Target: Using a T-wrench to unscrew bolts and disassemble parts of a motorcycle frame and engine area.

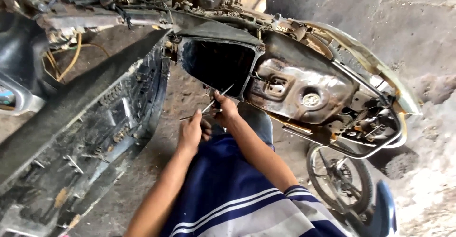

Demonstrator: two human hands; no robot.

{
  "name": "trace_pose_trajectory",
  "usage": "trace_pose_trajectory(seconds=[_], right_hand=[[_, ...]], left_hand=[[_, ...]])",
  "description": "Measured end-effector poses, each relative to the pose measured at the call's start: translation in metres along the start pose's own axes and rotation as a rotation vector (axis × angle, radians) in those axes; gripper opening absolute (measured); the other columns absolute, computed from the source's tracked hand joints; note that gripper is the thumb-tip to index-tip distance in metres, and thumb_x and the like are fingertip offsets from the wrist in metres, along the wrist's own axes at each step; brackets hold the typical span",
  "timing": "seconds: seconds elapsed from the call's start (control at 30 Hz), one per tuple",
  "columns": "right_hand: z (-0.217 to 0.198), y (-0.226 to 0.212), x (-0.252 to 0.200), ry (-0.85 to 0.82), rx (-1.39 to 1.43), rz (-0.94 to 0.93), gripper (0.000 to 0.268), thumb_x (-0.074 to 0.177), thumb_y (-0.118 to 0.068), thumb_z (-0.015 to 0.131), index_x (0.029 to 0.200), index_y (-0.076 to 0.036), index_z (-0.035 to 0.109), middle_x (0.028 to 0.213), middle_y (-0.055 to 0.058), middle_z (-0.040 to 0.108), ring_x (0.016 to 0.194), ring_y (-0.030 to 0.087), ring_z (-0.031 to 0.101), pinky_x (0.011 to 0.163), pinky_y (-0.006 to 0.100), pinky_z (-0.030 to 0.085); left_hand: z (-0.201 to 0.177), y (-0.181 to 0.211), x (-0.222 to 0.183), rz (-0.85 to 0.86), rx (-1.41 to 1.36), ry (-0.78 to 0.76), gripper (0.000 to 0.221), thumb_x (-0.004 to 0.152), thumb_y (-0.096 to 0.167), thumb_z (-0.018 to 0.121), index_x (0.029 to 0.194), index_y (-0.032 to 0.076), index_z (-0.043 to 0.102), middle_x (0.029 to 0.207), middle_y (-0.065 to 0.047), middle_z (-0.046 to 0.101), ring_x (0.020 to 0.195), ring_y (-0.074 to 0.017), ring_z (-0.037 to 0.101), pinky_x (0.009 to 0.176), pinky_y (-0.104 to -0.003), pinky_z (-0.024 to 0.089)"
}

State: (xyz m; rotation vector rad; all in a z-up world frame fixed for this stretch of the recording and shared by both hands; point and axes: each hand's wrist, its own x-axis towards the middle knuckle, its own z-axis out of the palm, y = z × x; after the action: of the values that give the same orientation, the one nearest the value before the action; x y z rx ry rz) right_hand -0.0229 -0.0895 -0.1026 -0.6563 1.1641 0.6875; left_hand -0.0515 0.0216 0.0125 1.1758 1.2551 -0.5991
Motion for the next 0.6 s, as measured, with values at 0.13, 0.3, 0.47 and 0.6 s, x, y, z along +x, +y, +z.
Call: trace_pose_trajectory(seconds=[0.13, 0.3, 0.47, 0.6], right_hand=[[0.001, -0.007, -0.013, -0.029, -0.09, -0.016, 0.029, 0.099, -0.033, 0.065, 0.09, -0.005, 0.063, 0.068, 0.006, 0.047, 0.052, 0.015, 0.049, 0.043, 0.026, 0.039], [0.003, -0.016, -0.006, -0.059, -0.05, 0.03, 0.029, 0.101, -0.031, 0.06, 0.089, -0.004, 0.059, 0.07, 0.006, 0.044, 0.053, 0.015, 0.046, 0.044, 0.026, 0.039], [-0.006, -0.009, 0.008, -0.107, -0.106, 0.06, 0.026, 0.103, -0.031, 0.057, 0.092, -0.007, 0.059, 0.07, 0.003, 0.042, 0.053, 0.013, 0.045, 0.045, 0.026, 0.04], [0.0, -0.017, -0.005, -0.113, -0.123, 0.074, 0.026, 0.103, -0.031, 0.056, 0.091, -0.007, 0.06, 0.072, 0.001, 0.041, 0.054, 0.011, 0.045, 0.046, 0.026, 0.039]], left_hand=[[-0.018, 0.033, -0.034, 0.797, 1.288, 0.18, 0.048, 0.098, 0.054, 0.06, 0.091, 0.006, 0.065, 0.075, -0.013, 0.062, 0.063, -0.0324, 0.07, 0.053, -0.045, 0.059], [0.003, 0.004, -0.002, 0.476, 1.03, 0.119, 0.066, 0.101, 0.056, 0.052, 0.073, 0.001, 0.071, 0.071, -0.021, 0.069, 0.079, -0.0441, 0.071, 0.067, -0.052, 0.056], [0.01, 0.012, -0.024, 0.159, 0.494, 0.137, 0.06, 0.104, 0.048, 0.05, 0.072, 0.002, 0.072, 0.058, -0.015, 0.068, 0.041, -0.0208, 0.064, 0.039, -0.036, 0.048], [-0.016, 0.027, -0.04, 0.972, 1.462, 0.332, 0.038, 0.102, 0.027, 0.053, 0.126, 0.0, 0.063, 0.11, -0.021, 0.063, 0.084, -0.0336, 0.073, 0.068, -0.046, 0.058]])
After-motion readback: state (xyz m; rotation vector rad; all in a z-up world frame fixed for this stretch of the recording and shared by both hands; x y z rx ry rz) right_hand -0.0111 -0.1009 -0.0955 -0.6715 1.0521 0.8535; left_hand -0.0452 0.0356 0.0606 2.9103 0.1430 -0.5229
